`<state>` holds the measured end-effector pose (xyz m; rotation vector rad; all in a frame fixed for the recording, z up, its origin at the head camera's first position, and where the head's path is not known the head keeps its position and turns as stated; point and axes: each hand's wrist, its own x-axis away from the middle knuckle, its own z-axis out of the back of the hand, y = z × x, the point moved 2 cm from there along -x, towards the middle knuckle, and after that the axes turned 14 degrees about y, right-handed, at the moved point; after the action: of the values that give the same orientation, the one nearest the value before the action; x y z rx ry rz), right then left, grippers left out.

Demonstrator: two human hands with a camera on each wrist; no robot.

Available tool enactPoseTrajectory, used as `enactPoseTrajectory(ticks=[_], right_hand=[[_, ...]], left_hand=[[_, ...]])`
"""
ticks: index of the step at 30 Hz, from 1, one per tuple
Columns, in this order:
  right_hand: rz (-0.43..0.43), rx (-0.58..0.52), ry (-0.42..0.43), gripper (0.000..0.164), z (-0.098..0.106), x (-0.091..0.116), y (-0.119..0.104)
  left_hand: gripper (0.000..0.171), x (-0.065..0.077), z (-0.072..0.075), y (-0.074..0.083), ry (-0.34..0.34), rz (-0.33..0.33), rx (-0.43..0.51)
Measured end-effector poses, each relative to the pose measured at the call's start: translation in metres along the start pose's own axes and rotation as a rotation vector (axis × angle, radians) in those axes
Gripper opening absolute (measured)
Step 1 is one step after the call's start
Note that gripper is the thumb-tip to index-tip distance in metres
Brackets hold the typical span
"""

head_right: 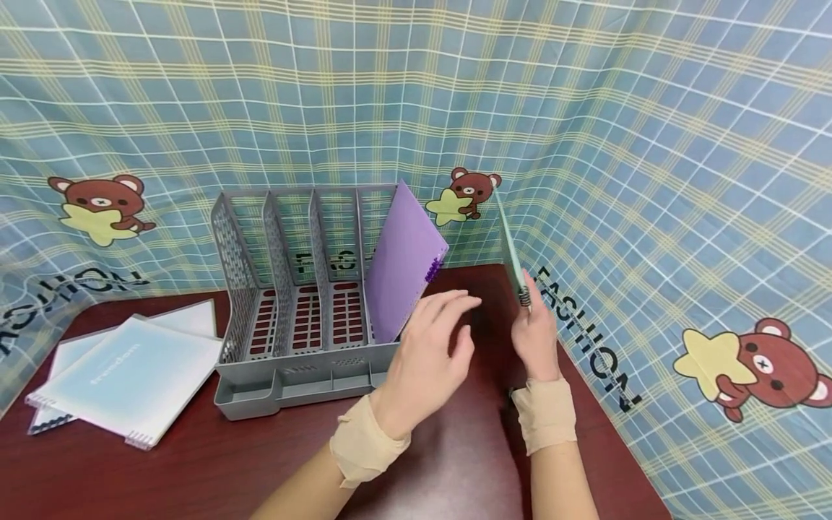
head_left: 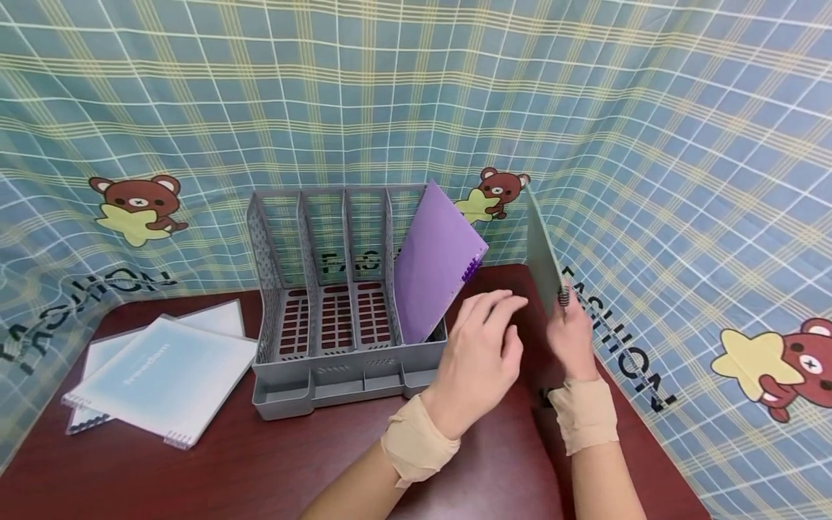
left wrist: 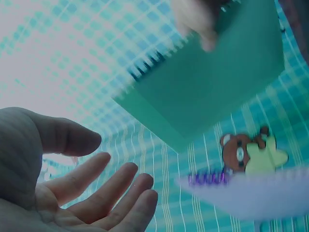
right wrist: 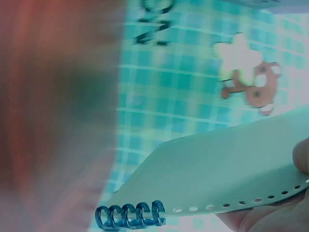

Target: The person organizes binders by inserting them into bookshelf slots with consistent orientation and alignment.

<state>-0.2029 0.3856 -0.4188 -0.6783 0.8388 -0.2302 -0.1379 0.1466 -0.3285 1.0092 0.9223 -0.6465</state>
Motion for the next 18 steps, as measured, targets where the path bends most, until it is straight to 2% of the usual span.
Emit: enactPoseTrajectory(ticks=[3,6,10,12,17,18], right_hand=[[-0.085,-0.01,0.082,0.053,0.015,-0.004,-0.023],[-0.172,-0.056,0.159,0.052,0.031,-0.006,-0.045],[-0.203,-0.162,0.239,0.047,0.05,-0.009,-0.072],[-0.268,-0.186,0.245,0.052,0.058,-0.008,-0.082],[-0.334,-0.369,0.347,0.05,0.076,-0.008,-0.107],[-0.312,-0.418,0.371,0.051,0.078,-0.009,-0.111]], left_hand=[[0.045,-0.009,0.019,-0.007,0.036,0.033,0.001],[0.049,-0.017,0.036,-0.019,0.061,0.08,-0.027],[0.054,-0.025,0.061,-0.039,0.086,0.189,-0.1],[0.057,-0.028,0.075,-0.049,0.095,0.254,-0.146],[0.064,-0.033,0.112,-0.073,0.137,0.368,-0.254],[0.064,-0.033,0.118,-0.077,0.141,0.382,-0.268]])
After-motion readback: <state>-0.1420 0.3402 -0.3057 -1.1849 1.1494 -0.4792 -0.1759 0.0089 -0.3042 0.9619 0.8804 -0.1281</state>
